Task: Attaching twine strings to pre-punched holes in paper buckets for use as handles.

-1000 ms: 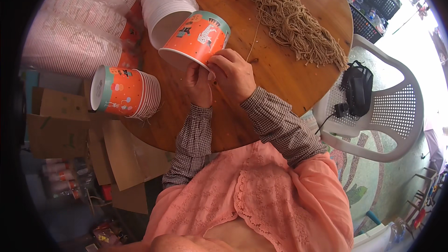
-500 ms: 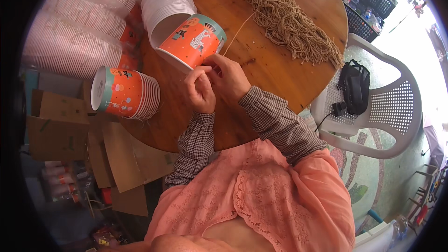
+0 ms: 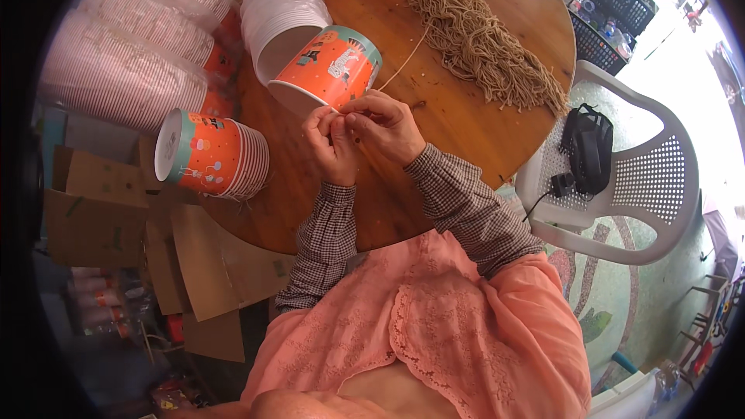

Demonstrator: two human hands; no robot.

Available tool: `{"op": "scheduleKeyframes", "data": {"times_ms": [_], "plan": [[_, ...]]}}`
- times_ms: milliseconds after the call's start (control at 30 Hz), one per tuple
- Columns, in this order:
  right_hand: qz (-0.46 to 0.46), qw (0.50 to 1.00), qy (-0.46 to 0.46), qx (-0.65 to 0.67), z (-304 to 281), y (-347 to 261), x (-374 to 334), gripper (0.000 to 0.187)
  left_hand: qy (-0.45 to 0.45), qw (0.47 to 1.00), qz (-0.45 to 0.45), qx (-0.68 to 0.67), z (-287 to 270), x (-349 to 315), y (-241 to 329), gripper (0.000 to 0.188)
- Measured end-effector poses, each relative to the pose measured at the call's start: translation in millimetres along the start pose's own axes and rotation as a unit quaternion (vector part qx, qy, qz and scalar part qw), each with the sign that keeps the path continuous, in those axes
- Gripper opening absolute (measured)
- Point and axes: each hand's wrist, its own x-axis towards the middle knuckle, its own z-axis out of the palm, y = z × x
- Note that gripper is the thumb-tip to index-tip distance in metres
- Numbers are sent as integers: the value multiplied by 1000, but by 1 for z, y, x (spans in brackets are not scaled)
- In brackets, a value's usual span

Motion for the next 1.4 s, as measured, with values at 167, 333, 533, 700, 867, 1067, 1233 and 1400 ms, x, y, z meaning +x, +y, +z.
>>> {"op": "scheduleKeyframes", "data": {"times_ms": [167,333,533,700,867,1067,1233,1400], "plan": [[51,994,52,75,-1,5,-1,11,0,1000,1,23,0,1,9,19],[34,996,77,37,-2,6,-2,8,-25,988,66,137,-2,5,23,11],[77,996,49,10,1,-8,-8,11,14,990,58,128,0,8,22,9],[140,982,70,-110,-14,-16,-50,11,69,996,-63,0,-3,7,27,8],[-120,885,-2,-449,-18,-41,-49,17,7,990,7,143,-1,11,45,6],[-154,892,19,-424,-11,-54,-11,17,-54,990,4,134,1,6,51,8],[-105,923,10,-371,-24,-40,-6,14,-126,983,-80,104,-2,6,61,10],[55,982,103,-146,-37,-34,-17,15,-85,968,-232,-51,-5,6,54,11]]}}
